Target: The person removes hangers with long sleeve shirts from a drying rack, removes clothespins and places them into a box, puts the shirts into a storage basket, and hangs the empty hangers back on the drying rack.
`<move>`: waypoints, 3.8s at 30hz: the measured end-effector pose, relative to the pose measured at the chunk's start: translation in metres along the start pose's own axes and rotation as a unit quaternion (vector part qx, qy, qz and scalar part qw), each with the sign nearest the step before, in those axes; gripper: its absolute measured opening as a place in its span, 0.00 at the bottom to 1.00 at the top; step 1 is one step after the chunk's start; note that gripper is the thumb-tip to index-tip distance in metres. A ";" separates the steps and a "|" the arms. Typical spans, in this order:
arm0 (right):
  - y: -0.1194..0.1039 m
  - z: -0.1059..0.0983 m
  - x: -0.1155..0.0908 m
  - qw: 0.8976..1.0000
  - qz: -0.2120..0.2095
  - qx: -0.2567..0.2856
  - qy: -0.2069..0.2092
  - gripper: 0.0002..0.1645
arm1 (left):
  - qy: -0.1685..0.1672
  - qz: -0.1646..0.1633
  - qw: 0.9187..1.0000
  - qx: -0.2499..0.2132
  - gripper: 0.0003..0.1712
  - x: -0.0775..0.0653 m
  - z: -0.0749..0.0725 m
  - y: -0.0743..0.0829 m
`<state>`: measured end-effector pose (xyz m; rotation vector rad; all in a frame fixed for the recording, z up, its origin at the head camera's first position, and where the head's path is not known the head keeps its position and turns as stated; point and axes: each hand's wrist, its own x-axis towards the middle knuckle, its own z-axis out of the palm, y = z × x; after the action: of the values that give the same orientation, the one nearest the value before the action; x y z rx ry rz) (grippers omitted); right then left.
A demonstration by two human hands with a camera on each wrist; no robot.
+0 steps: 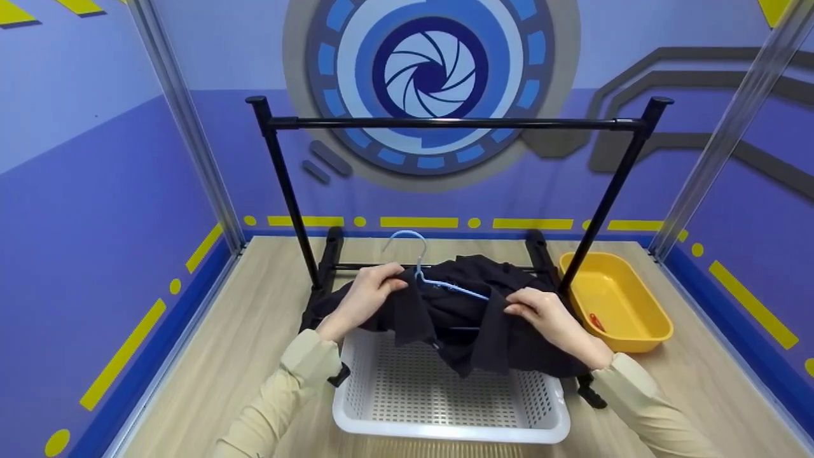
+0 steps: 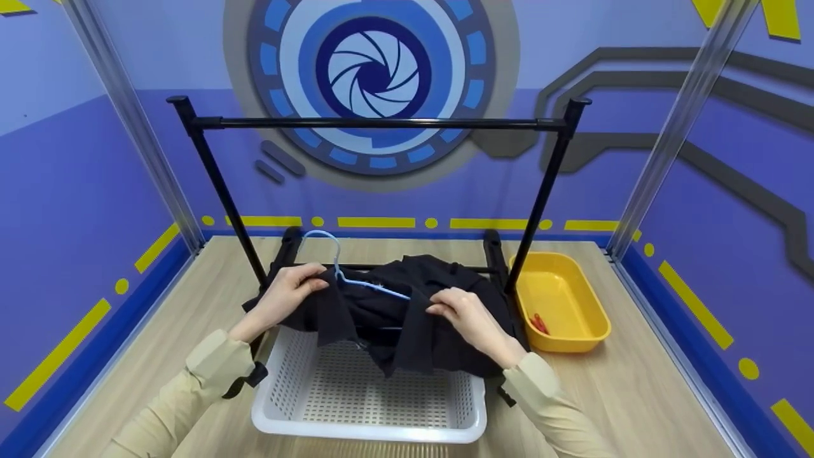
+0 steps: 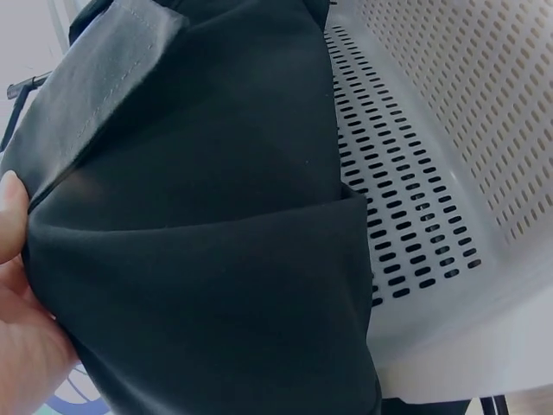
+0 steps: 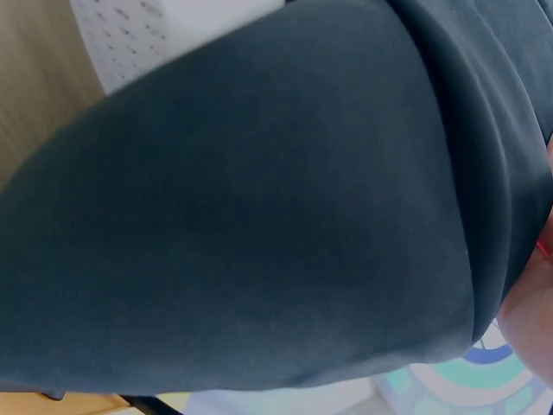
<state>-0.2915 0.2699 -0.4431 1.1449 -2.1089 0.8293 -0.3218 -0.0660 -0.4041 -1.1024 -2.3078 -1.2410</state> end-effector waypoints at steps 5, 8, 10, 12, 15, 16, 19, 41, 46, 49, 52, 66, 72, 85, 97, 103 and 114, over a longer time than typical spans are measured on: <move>-0.002 -0.004 0.000 1.000 0.006 0.012 0.000 0.16 | -0.007 -0.003 1.000 0.001 0.05 0.001 -0.004 0.001; -0.001 -0.005 -0.001 1.000 0.010 0.022 -0.008 0.15 | -0.013 -0.003 1.000 0.002 0.05 0.000 -0.006 0.002; 0.001 -0.006 -0.002 0.999 0.015 0.028 -0.014 0.14 | -0.014 0.000 1.000 0.004 0.04 -0.001 -0.007 0.001; 0.002 -0.007 -0.003 0.999 0.024 0.031 -0.018 0.13 | -0.012 0.003 1.000 0.005 0.04 -0.002 -0.008 0.000; 0.004 -0.009 -0.008 0.999 0.034 0.026 -0.016 0.13 | -0.006 -0.001 1.000 0.000 0.04 -0.003 -0.010 -0.003; 0.005 -0.010 -0.010 0.999 0.037 0.023 -0.013 0.14 | -0.005 -0.004 1.000 -0.002 0.04 -0.004 -0.011 -0.004; 0.005 -0.014 -0.016 0.998 0.058 0.021 -0.012 0.16 | 0.000 -0.010 1.000 -0.010 0.04 -0.005 -0.014 -0.007; -0.027 -0.024 0.000 0.992 0.116 0.051 0.008 0.13 | -0.003 0.053 0.998 -0.042 0.03 -0.012 -0.033 0.005; -0.025 -0.022 0.007 0.992 0.116 0.055 -0.013 0.13 | -0.026 0.072 0.996 -0.048 0.04 -0.012 -0.042 0.028; -0.023 -0.020 0.011 0.990 0.126 0.058 -0.028 0.12 | -0.032 0.071 0.996 -0.045 0.04 -0.013 -0.043 0.031; -0.021 -0.020 0.014 0.986 0.145 0.064 -0.045 0.12 | -0.032 0.076 0.996 -0.046 0.05 -0.013 -0.041 0.029; -0.028 -0.028 0.017 0.967 0.228 0.082 -0.074 0.05 | 0.039 0.014 0.999 -0.007 0.05 -0.010 -0.019 -0.015; -0.016 -0.019 0.010 0.978 0.205 0.030 0.033 0.05 | 0.055 0.004 0.998 -0.005 0.07 -0.005 -0.016 -0.013; -0.042 0.005 0.019 0.973 0.177 -0.131 0.073 0.28 | 0.110 0.004 0.994 0.010 0.06 0.003 -0.006 -0.008; -0.046 0.016 0.022 0.946 0.156 -0.264 0.105 0.42 | 0.152 0.015 0.988 0.016 0.05 0.008 0.004 0.002; -0.040 0.020 0.022 0.925 0.183 -0.316 0.102 0.38 | 0.160 0.013 0.987 0.016 0.05 0.011 0.007 0.007; -0.031 0.003 0.020 0.926 0.310 -0.202 0.072 0.26 | 0.162 0.024 0.986 0.015 0.05 0.011 0.006 0.007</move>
<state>-0.2745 0.2447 -0.4227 0.1847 -2.3882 0.6623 -0.3232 -0.0532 -0.3970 -0.8679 -2.0382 -1.2576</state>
